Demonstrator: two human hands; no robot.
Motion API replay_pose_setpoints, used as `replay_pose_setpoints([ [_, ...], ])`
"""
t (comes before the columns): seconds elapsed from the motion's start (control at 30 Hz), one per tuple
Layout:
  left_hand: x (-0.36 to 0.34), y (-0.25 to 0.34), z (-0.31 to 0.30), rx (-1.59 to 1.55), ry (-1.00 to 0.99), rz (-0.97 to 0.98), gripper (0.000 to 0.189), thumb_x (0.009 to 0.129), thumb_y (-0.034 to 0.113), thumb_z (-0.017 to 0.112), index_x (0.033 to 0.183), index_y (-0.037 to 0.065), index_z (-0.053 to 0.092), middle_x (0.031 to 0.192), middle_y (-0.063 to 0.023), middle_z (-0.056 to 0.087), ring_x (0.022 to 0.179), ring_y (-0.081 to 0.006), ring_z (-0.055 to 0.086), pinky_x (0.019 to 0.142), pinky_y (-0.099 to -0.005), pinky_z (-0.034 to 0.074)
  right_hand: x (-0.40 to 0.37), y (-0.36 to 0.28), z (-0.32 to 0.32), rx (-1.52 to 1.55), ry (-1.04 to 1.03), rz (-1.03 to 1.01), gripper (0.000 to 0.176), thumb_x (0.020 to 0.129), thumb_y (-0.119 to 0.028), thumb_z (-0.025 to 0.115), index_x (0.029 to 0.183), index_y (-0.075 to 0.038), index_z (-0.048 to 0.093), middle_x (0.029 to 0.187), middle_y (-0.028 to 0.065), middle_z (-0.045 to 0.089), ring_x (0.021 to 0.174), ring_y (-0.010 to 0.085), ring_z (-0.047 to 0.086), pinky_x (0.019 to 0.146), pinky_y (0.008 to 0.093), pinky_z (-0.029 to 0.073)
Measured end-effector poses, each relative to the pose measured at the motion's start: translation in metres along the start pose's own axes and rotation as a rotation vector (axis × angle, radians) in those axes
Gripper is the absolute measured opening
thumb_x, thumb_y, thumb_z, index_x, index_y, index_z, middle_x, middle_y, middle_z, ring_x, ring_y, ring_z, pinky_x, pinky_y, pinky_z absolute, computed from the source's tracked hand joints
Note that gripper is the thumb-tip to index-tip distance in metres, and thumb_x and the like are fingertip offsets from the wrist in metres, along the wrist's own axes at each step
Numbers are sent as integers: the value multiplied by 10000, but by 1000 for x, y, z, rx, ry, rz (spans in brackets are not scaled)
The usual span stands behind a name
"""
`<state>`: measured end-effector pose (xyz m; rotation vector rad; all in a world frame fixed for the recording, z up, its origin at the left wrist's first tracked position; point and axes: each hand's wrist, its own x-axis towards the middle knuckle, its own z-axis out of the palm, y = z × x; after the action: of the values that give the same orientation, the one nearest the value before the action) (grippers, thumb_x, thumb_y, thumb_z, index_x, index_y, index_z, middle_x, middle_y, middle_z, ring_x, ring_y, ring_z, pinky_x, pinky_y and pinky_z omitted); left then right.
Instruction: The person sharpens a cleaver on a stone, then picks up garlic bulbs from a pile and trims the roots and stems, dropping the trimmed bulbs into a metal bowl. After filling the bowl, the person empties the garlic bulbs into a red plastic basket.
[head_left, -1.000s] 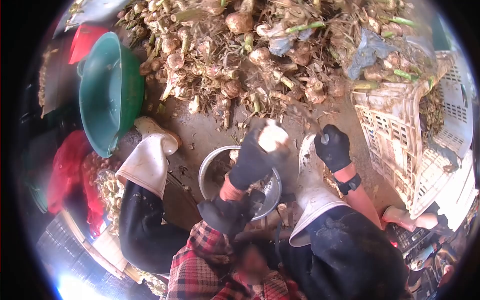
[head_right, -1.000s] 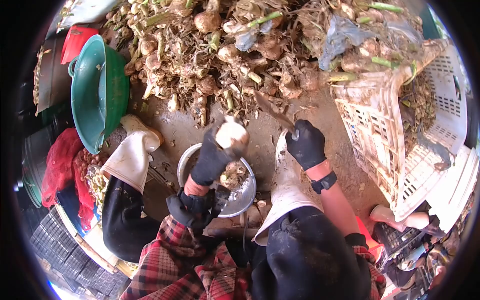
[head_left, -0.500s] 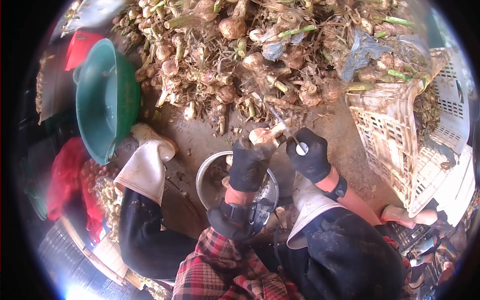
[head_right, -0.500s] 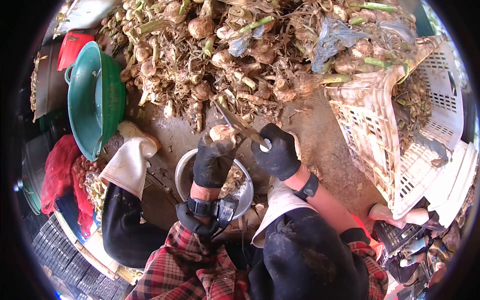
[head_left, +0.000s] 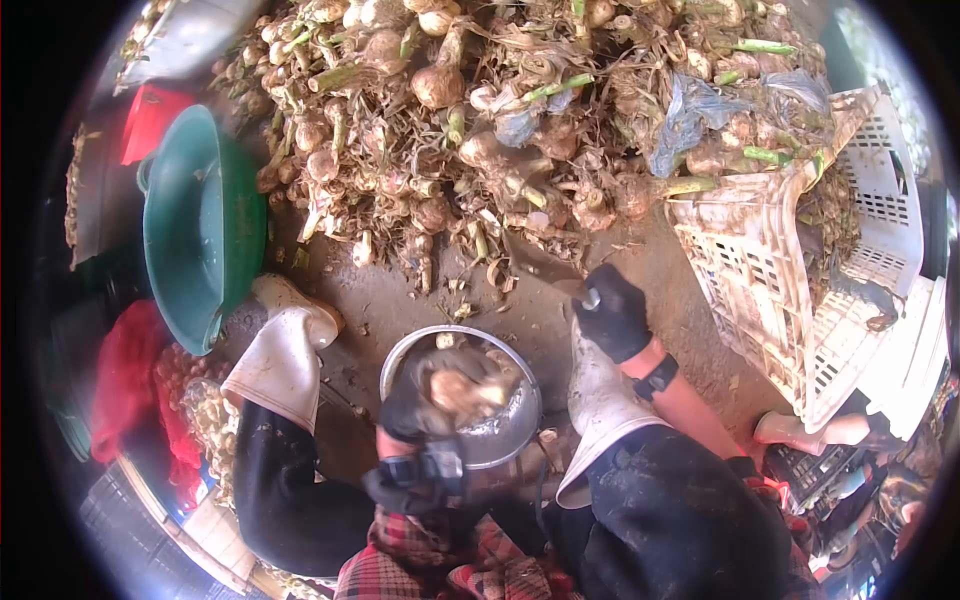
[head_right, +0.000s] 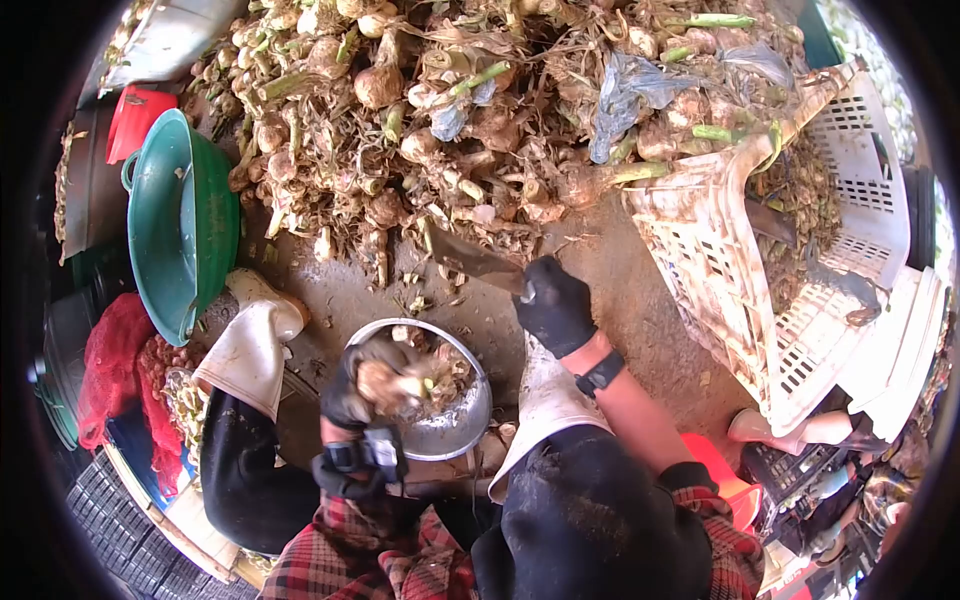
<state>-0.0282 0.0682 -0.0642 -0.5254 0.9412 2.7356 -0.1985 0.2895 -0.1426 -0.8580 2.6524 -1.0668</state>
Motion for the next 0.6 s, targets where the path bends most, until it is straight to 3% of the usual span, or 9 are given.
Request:
replay_pose_setpoints([
  [0.1,-11,18,-14,863,69,-374,692,639,170,825,1248,14,533,1146,-136,606,1084,-211,568,923,-363,456,26,-6,-33,-154,300,-14,304,738,-147,689,968,-75,503,997,127,610,731,336,636,583,399,537],
  [0.17,-2,15,-9,926,151,-384,646,672,114,803,1250,17,531,1145,-122,609,1062,-195,577,906,-352,475,54,5,-50,-349,319,-34,382,724,-176,719,1013,-66,496,1083,134,584,785,327,637,601,390,550],
  [0.23,21,11,15,816,373,-352,678,675,129,831,1260,18,508,1139,-85,604,1041,-176,574,892,-323,476,67,30,-49,-392,189,55,459,697,-214,752,1050,-54,506,1097,149,581,809,320,636,589,386,542],
  [0.3,42,-23,11,743,337,-2,604,724,53,774,1266,35,508,1168,-85,602,1037,-183,587,888,-312,489,78,45,-43,-407,4,168,472,677,-235,769,1024,-39,515,1109,145,589,805,308,639,570,387,534],
  [0.37,71,-36,26,853,341,195,643,758,78,759,1323,45,453,1227,-98,577,1073,-197,583,917,-324,477,79,15,-58,-356,-38,209,459,667,-264,784,974,-24,541,1005,140,623,764,258,643,593,354,535],
  [0.43,96,-41,40,955,363,300,698,761,115,772,1358,50,416,1256,-104,559,1091,-202,577,927,-325,470,69,-25,-68,72,102,273,418,680,-258,797,932,-13,571,866,93,639,731,177,629,634,306,533],
  [0.5,112,-32,58,1048,316,559,853,730,210,811,1411,42,326,1310,-117,517,1122,-205,558,953,-329,450,58,-65,-78,619,36,313,394,709,-224,798,964,1,598,832,46,637,744,111,601,669,265,521],
  [0.53,114,-23,69,994,295,568,907,711,258,823,1420,35,304,1319,-116,506,1135,-207,548,960,-329,443,56,-80,-79,875,-40,384,402,729,-185,791,1021,15,600,884,34,642,782,91,594,665,255,511],
  [0.6,115,-21,64,725,279,489,927,670,281,849,1393,16,333,1296,-106,509,1131,-193,536,963,-324,436,43,-76,-66,900,-122,396,421,737,-178,785,1053,26,595,914,47,655,787,102,605,674,266,503],
])
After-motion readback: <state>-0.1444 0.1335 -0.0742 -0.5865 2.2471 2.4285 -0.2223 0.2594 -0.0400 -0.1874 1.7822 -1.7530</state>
